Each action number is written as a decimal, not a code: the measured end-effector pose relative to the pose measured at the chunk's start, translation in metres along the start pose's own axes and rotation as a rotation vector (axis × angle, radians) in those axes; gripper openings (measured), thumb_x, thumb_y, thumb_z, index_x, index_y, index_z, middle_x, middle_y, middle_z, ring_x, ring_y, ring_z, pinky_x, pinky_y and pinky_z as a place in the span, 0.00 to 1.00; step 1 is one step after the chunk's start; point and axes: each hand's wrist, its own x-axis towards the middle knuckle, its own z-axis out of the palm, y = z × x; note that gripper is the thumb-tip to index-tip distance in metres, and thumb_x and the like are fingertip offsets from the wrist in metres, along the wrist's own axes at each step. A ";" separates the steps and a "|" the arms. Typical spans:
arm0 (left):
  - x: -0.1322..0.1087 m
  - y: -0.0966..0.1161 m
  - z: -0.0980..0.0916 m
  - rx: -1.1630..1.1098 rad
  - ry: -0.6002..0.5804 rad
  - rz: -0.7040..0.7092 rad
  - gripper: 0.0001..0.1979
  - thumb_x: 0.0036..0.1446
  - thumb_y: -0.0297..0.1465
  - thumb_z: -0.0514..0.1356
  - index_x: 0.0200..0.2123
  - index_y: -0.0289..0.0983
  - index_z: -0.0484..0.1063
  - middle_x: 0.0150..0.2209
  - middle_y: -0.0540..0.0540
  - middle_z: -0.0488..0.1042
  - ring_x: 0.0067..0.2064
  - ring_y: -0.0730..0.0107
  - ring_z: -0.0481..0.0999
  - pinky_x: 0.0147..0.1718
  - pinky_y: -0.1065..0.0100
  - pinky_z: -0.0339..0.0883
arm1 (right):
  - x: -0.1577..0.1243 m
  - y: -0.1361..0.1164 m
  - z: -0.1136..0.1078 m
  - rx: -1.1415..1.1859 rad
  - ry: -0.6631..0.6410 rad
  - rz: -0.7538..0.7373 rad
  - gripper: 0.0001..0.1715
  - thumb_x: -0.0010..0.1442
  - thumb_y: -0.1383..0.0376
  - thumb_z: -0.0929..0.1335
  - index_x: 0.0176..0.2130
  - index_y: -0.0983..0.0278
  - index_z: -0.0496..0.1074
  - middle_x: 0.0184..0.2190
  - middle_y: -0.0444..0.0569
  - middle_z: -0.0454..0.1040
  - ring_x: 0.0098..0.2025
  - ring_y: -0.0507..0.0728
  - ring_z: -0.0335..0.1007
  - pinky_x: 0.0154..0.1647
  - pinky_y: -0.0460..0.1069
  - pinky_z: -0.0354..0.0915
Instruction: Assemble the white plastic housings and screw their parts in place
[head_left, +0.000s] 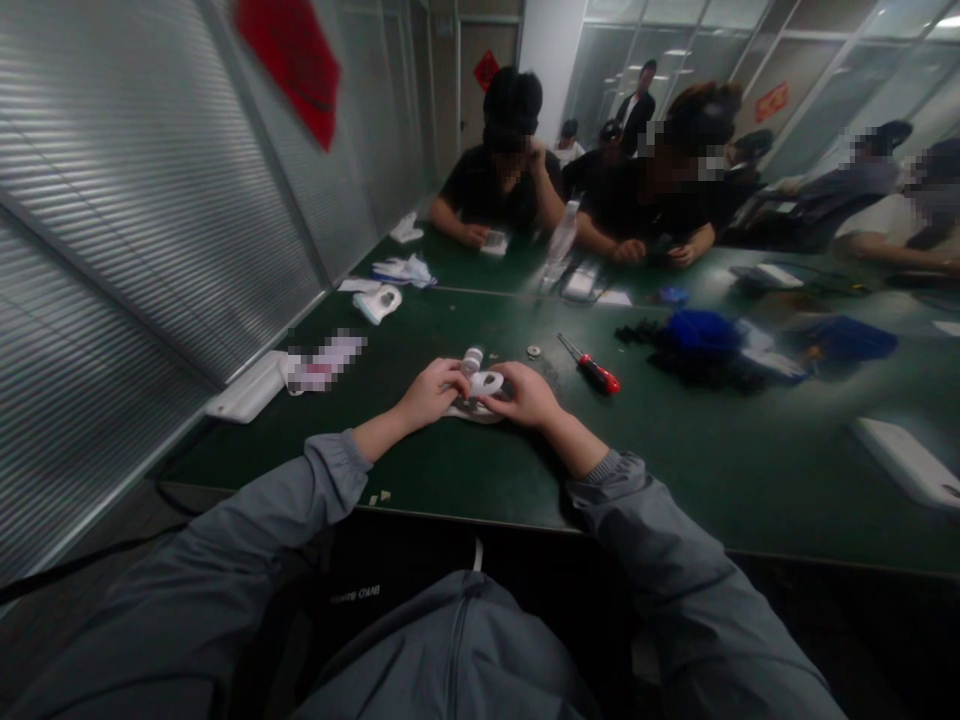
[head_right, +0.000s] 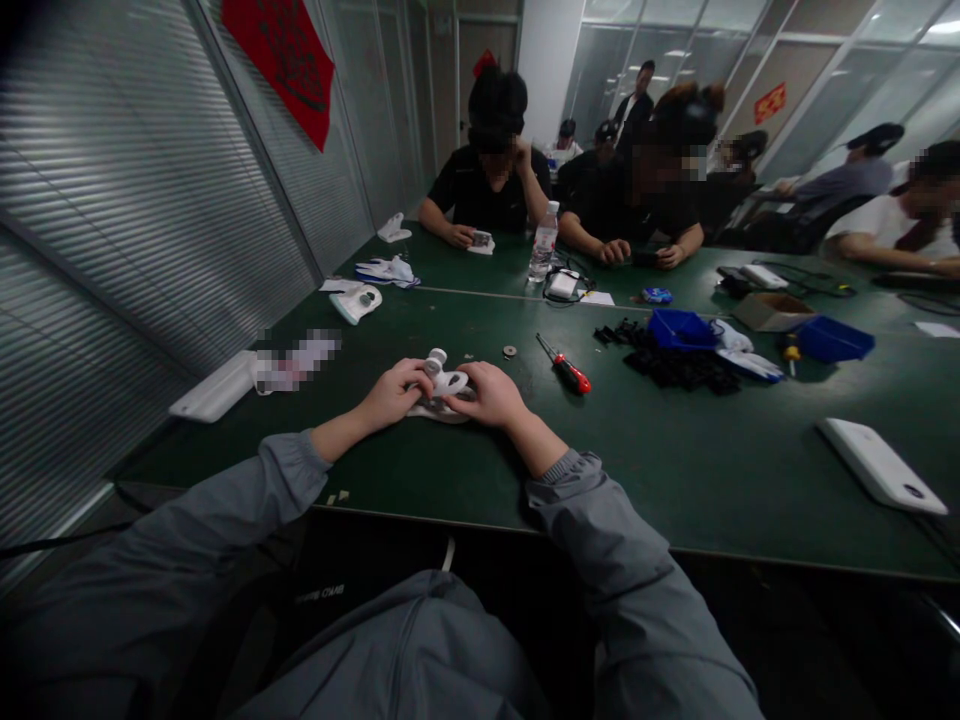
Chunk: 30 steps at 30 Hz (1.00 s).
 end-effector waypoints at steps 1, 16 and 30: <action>0.000 0.000 0.000 0.001 -0.005 0.008 0.11 0.55 0.20 0.57 0.27 0.38 0.75 0.48 0.46 0.73 0.53 0.62 0.70 0.56 0.54 0.64 | 0.000 0.000 0.000 -0.003 -0.001 0.000 0.25 0.57 0.49 0.72 0.46 0.64 0.73 0.42 0.54 0.77 0.43 0.61 0.73 0.45 0.55 0.69; -0.001 -0.006 -0.003 0.007 -0.089 0.109 0.13 0.54 0.17 0.53 0.28 0.37 0.74 0.49 0.45 0.72 0.54 0.62 0.69 0.57 0.56 0.64 | 0.001 -0.003 -0.001 -0.024 -0.051 0.023 0.24 0.57 0.49 0.72 0.45 0.63 0.72 0.40 0.53 0.77 0.42 0.61 0.73 0.45 0.54 0.68; 0.000 -0.013 0.001 -0.120 -0.026 0.076 0.16 0.51 0.16 0.55 0.29 0.39 0.79 0.47 0.47 0.73 0.53 0.64 0.72 0.55 0.58 0.65 | 0.000 0.000 0.001 0.005 -0.048 0.029 0.24 0.58 0.51 0.72 0.48 0.62 0.71 0.41 0.54 0.77 0.44 0.62 0.73 0.45 0.55 0.70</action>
